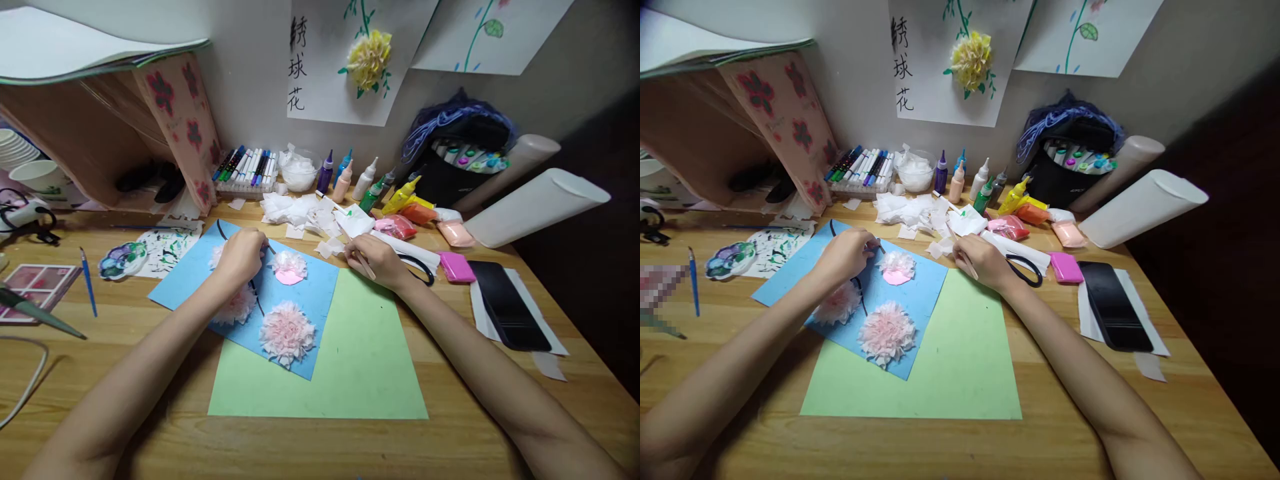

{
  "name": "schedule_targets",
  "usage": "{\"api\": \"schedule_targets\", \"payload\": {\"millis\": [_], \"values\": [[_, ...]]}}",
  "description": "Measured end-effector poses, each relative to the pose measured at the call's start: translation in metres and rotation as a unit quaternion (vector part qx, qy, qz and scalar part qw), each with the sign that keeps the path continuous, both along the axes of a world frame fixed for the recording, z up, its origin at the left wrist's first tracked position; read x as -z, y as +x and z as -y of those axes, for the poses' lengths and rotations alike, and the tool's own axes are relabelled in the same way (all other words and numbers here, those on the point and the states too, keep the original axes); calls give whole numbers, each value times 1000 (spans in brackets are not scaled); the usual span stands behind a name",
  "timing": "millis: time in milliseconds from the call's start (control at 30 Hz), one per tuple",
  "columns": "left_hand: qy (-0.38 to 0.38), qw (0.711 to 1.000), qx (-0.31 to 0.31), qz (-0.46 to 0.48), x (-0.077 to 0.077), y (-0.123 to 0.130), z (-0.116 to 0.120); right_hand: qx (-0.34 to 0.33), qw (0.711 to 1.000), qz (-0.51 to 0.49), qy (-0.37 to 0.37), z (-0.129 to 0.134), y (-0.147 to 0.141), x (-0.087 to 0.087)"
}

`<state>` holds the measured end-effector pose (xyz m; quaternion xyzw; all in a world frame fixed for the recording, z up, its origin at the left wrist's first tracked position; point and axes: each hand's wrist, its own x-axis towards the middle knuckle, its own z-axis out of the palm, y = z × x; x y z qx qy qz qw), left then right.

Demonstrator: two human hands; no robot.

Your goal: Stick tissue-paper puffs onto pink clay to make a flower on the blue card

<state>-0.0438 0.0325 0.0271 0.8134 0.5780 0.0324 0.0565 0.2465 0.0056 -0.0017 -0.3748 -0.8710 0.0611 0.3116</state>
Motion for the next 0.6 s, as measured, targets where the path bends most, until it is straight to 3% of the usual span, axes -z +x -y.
{"api": "schedule_targets", "payload": {"millis": [133,300,467,533,600], "values": [[4,1000,-4,-29,-3,4,3,75,987,-139,41,17,-28,-2],[8,999,-5,-33,-4,6,5,44,987,-155,-18,28,-59,6],[13,999,-1,-42,-3,5,4,-9,987,-141,-79,31,-62,8],[9,999,-1,-40,-3,5,4,6,972,-206,-114,33,-58,6],[5,999,-4,-38,-4,5,4,20,936,-303,-178,34,-53,5]]}}
